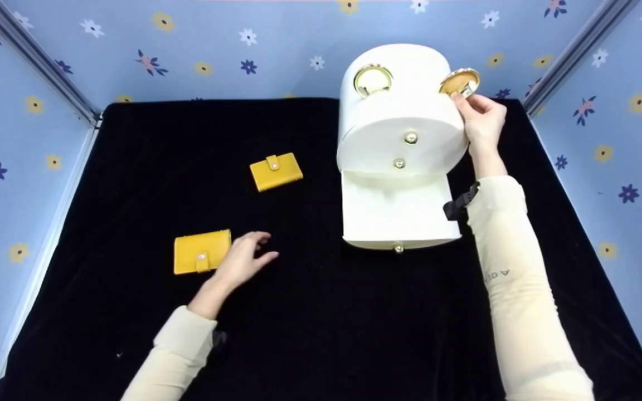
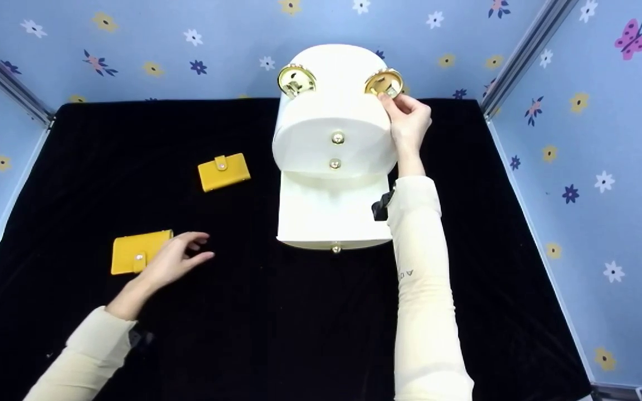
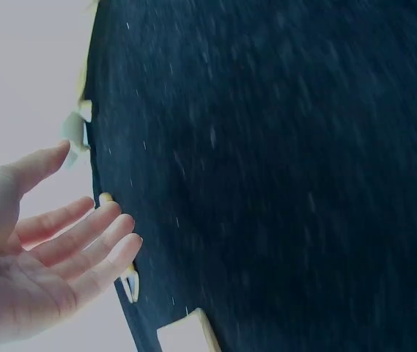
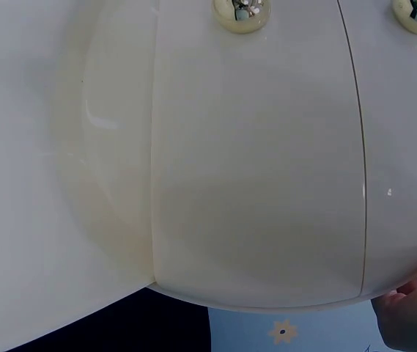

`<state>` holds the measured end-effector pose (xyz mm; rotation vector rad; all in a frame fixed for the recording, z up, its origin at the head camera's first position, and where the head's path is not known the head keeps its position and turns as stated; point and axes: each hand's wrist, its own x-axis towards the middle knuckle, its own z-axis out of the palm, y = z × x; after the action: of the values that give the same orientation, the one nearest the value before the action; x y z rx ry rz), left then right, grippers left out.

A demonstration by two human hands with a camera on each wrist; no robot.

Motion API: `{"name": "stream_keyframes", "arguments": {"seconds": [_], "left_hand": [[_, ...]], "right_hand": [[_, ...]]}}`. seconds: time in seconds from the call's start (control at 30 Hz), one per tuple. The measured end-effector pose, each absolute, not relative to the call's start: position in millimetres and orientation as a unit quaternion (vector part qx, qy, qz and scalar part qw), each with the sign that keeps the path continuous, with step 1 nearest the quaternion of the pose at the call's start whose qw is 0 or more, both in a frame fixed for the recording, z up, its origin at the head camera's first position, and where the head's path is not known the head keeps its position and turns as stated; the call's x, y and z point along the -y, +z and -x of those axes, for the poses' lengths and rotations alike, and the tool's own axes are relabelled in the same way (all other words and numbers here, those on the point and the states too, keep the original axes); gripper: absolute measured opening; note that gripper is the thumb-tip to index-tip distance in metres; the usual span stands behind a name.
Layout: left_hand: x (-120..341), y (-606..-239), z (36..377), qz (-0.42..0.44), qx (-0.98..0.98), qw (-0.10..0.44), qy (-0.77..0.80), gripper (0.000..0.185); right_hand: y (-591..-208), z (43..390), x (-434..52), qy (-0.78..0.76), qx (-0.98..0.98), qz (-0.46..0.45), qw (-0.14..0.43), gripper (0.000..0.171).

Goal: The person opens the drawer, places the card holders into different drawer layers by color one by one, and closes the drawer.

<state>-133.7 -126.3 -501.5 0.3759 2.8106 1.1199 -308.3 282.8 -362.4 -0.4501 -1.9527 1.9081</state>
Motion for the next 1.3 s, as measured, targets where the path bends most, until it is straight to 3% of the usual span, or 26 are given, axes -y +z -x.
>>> {"name": "stream_keyframes", "arguments": {"seconds": [0.37, 0.7, 1.3], "left_hand": [[171, -497, 135, -0.103, -0.948, 0.039, 0.299, 0.047], [203, -502, 135, -0.117, -0.948, 0.054, 0.292, 0.064], [231, -525, 142, -0.133, -0.957, 0.033, 0.257, 0.085]], "right_hand": [[-363, 307, -284, 0.674, 0.696, 0.162, 0.187, 0.018], [-362, 306, -283, 0.674, 0.696, 0.161, 0.188, 0.021], [-362, 307, -283, 0.674, 0.696, 0.155, 0.194, 0.016]]}}
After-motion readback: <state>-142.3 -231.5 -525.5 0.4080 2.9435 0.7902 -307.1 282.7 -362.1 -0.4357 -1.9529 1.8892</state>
